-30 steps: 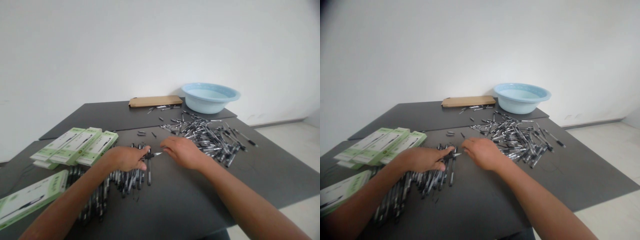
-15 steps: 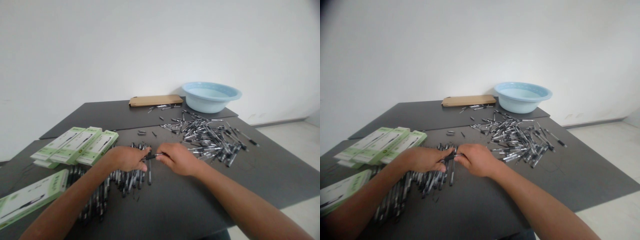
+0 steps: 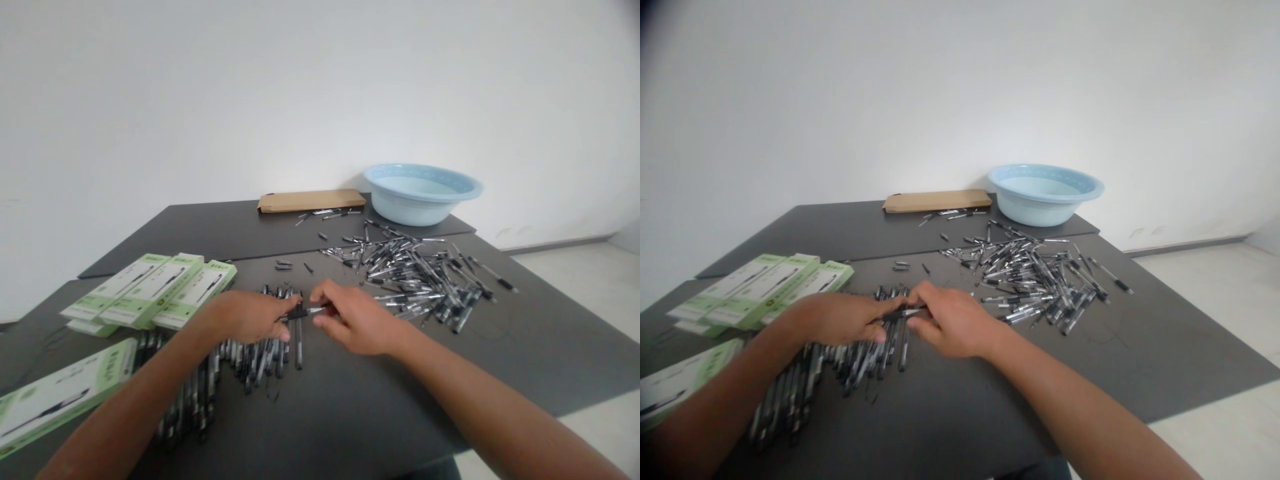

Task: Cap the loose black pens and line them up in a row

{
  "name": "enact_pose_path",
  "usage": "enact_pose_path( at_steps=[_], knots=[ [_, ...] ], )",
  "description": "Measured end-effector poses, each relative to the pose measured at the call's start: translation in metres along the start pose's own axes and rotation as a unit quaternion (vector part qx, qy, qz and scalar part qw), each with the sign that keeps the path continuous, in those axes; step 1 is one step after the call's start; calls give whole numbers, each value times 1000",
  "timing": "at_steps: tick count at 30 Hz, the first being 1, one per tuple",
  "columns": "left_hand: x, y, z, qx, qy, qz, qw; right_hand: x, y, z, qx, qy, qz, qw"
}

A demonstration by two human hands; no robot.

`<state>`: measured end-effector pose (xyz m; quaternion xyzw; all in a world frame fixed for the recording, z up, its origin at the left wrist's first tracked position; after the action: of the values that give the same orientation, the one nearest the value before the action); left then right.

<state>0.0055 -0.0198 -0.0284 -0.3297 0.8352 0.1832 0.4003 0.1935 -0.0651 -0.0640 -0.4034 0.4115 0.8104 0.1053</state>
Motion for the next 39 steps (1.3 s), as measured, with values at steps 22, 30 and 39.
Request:
enact_pose_path(
  at_steps=[22, 30, 39],
  knots=[
    [-5, 0, -4, -8, 26, 5, 1000, -19, 1, -2, -1, 28, 73, 997],
    [-7, -3, -2, 3, 37, 10, 999, -12, 3, 0, -13, 50, 67, 996],
    [-5, 1, -3, 1, 27, 1, 1000, -22, 2, -2, -19, 29, 54, 998]
  ],
)
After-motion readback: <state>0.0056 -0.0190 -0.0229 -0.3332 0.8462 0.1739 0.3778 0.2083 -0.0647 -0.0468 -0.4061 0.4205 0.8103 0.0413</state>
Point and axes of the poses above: each hand's wrist, its own z-axis towards the middle knuckle, its own x-axis out of the palm, y = z × x, the point moved 2 cm from there along z, towards the middle knuckle, and after that the axes turned 5 degrees about z, right-handed, at the moved point
